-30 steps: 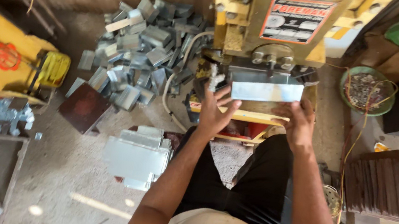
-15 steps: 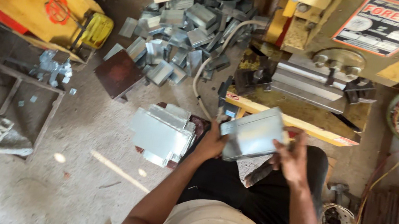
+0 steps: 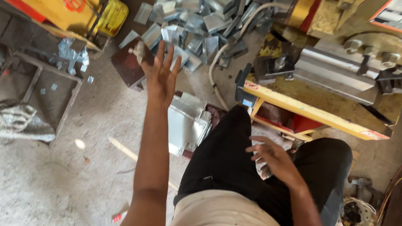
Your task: The person places metal sheets into a industrial press to bend them, and سپس removes and stacks the finished components.
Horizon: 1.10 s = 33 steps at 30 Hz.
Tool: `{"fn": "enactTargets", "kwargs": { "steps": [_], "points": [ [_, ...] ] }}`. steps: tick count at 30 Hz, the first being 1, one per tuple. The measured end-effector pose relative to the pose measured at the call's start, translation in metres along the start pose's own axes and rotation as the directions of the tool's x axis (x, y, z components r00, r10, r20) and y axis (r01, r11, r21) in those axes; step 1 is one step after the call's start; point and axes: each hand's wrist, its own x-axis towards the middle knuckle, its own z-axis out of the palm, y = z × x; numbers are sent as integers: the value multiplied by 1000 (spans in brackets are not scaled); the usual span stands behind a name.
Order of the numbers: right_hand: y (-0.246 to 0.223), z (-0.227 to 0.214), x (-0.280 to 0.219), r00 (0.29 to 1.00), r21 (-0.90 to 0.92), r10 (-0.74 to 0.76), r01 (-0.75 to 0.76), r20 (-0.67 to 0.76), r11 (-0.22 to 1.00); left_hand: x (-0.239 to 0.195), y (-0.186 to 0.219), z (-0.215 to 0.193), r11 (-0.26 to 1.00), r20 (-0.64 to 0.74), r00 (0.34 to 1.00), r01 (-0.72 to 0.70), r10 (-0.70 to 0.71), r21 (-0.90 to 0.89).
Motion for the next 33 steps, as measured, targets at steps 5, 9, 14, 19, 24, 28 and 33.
{"fn": "enactTargets", "kwargs": {
  "steps": [5,9,14,19,24,28,33],
  "points": [
    [23,-23,-5,983,148,-107,130,-151,981,-15,-26,-72,804,-424,898,166,116,572],
    [49,-40,-13,965,255,-18,87,-261,963,-106,-29,-155,515,-625,608,377,490,770],
    [51,-55,-14,938,278,-10,113,-346,954,-169,-42,-185,422,-819,537,706,204,568],
    [33,-54,-7,940,178,-110,175,-324,968,-150,-71,-169,399,-886,387,793,254,460],
    [32,-49,-8,938,177,-136,200,-320,964,-144,-79,-160,475,-907,250,786,340,395],
    [44,-50,-11,946,194,-85,151,-311,969,-144,-81,-162,582,-922,204,725,329,368],
    [51,-51,-11,954,194,-53,115,-296,974,-151,-75,-167,600,-931,139,730,338,327]
  ]
}}
